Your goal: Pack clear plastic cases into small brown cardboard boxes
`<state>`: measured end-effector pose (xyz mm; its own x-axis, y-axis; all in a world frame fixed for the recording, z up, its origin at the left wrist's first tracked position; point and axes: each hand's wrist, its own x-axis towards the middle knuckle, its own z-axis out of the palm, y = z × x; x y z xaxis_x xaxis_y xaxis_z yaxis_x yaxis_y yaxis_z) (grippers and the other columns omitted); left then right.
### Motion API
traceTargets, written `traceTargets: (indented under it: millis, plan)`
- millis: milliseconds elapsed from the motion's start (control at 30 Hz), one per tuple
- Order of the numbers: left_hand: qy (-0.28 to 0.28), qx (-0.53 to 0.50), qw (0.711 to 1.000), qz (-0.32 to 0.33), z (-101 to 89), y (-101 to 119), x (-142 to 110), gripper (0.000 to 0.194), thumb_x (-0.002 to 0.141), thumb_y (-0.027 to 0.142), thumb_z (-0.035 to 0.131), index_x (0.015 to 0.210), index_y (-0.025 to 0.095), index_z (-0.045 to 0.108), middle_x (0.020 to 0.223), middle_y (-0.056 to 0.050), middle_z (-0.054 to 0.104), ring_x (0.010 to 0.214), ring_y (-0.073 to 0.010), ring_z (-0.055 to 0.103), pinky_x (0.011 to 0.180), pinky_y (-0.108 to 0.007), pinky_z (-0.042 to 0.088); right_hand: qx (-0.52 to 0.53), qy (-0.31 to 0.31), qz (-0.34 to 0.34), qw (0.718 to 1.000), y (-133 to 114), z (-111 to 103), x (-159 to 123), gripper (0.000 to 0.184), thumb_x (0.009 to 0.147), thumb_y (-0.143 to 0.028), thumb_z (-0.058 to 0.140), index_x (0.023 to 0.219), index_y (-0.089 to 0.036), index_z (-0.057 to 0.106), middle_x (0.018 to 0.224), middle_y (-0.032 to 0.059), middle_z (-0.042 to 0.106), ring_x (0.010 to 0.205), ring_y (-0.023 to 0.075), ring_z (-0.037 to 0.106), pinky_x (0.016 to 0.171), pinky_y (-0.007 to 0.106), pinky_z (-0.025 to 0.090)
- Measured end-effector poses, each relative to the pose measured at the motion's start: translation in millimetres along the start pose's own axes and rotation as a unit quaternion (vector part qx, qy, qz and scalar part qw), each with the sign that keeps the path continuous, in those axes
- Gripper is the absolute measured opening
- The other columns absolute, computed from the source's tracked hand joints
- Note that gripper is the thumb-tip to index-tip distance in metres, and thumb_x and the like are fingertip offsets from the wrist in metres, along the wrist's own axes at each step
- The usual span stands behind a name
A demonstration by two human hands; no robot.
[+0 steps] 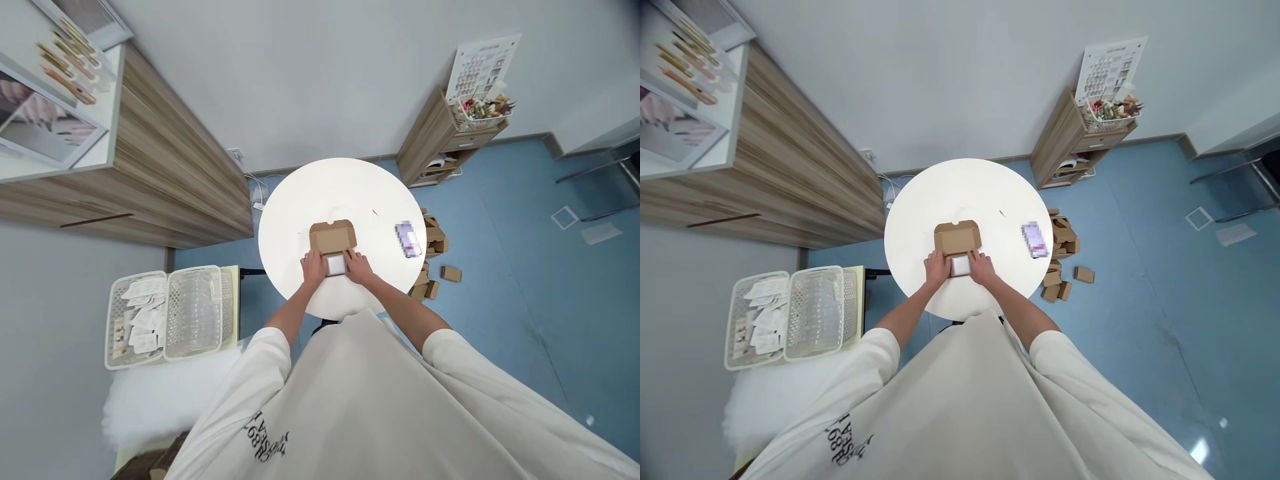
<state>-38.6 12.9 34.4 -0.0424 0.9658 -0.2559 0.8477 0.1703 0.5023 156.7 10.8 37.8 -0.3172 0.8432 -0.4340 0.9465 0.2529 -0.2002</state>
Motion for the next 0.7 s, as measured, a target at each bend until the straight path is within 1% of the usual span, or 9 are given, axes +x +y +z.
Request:
traceTargets:
  millis: [67, 100, 167, 233, 300, 400, 533, 600, 700]
  plan:
    - [0.033, -0.025, 0.998, -0.044, -8.7, -7, 6, 0.016, 0.098, 0.029, 0.046, 0.109, 0.023, 0.056, 0.117, -0.014, 0.060, 0.119, -0.0325, 0.053, 0.103, -0.046, 0.037, 0.029, 0.028, 0.004, 0.999, 4, -2, -2, 0.066, 0.091, -0.029, 0.059, 0.151, -0.020, 0.035, 0.158, 0.0158, 0.032, 0.129, 0.0333, 0.042, 0.105, 0.043, 0.037]
    - [0.048, -0.044, 0.995, -0.073, -12.1, -11, 10, 0.017, 0.097, 0.028, 0.047, 0.110, 0.023, 0.056, 0.118, -0.013, 0.060, 0.117, -0.0310, 0.054, 0.102, -0.045, 0.038, 0.052, 0.047, 0.020, 0.997, 7, -4, -2, 0.060, 0.093, -0.030, 0.055, 0.150, -0.021, 0.038, 0.156, 0.0157, 0.034, 0.129, 0.0326, 0.043, 0.105, 0.043, 0.038]
    - [0.071, -0.099, 0.984, -0.133, -16.5, -18, 21, 0.019, 0.095, 0.028, 0.048, 0.113, 0.023, 0.054, 0.119, -0.011, 0.060, 0.113, -0.0267, 0.057, 0.100, -0.040, 0.041, 0.116, 0.092, 0.080, 0.986, 14, -6, 3, 0.055, 0.096, -0.031, 0.049, 0.149, -0.020, 0.039, 0.151, 0.0159, 0.039, 0.128, 0.0312, 0.045, 0.104, 0.043, 0.040]
    - [0.069, -0.173, 0.966, -0.181, -18.0, -22, 31, 0.020, 0.095, 0.027, 0.048, 0.113, 0.023, 0.054, 0.118, -0.009, 0.062, 0.108, -0.0223, 0.060, 0.096, -0.036, 0.045, 0.206, 0.126, 0.150, 0.959, 21, -9, 12, 0.059, 0.096, -0.033, 0.045, 0.152, -0.019, 0.036, 0.149, 0.0164, 0.042, 0.125, 0.0295, 0.050, 0.103, 0.042, 0.044]
    - [0.047, -0.241, 0.947, -0.206, -17.7, -23, 41, 0.019, 0.095, 0.028, 0.046, 0.110, 0.023, 0.056, 0.117, -0.007, 0.064, 0.105, -0.0197, 0.061, 0.092, -0.032, 0.047, 0.304, 0.129, 0.193, 0.924, 28, -12, 24, 0.063, 0.095, -0.036, 0.043, 0.155, -0.018, 0.033, 0.149, 0.0169, 0.044, 0.117, 0.0266, 0.057, 0.099, 0.040, 0.048]
    - [0.014, -0.298, 0.932, -0.207, -16.2, -21, 48, 0.021, 0.094, 0.030, 0.044, 0.105, 0.024, 0.060, 0.113, -0.005, 0.068, 0.104, -0.0195, 0.063, 0.087, -0.031, 0.049, 0.396, 0.111, 0.209, 0.887, 33, -16, 38, 0.067, 0.092, -0.037, 0.047, 0.155, -0.018, 0.034, 0.147, 0.0155, 0.050, 0.115, 0.0245, 0.061, 0.097, 0.037, 0.050]
    - [-0.028, -0.338, 0.924, -0.176, -15.4, -16, 47, 0.025, 0.094, 0.034, 0.042, 0.099, 0.024, 0.065, 0.103, -0.003, 0.071, 0.100, -0.0211, 0.064, 0.083, -0.033, 0.051, 0.460, 0.102, 0.172, 0.865, 31, -20, 44, 0.052, 0.089, -0.032, 0.051, 0.140, -0.022, 0.051, 0.138, 0.0085, 0.061, 0.110, 0.0204, 0.065, 0.095, 0.034, 0.052]
    - [-0.042, -0.369, 0.914, -0.163, -15.9, -15, 45, 0.027, 0.094, 0.034, 0.042, 0.100, 0.024, 0.066, 0.107, -0.003, 0.072, 0.100, -0.0210, 0.065, 0.084, -0.034, 0.051, 0.487, 0.106, 0.159, 0.852, 28, -21, 43, 0.043, 0.089, -0.032, 0.053, 0.130, -0.023, 0.058, 0.133, 0.0066, 0.064, 0.107, 0.0189, 0.065, 0.094, 0.033, 0.052]
    - [-0.052, -0.398, 0.900, -0.168, -17.7, -16, 45, 0.028, 0.096, 0.037, 0.042, 0.101, 0.022, 0.065, 0.118, -0.006, 0.071, 0.101, -0.0205, 0.066, 0.085, -0.034, 0.050, 0.521, 0.119, 0.163, 0.829, 24, -23, 39, 0.035, 0.089, -0.038, 0.056, 0.118, -0.021, 0.062, 0.130, 0.0078, 0.066, 0.110, 0.0194, 0.064, 0.096, 0.032, 0.051]
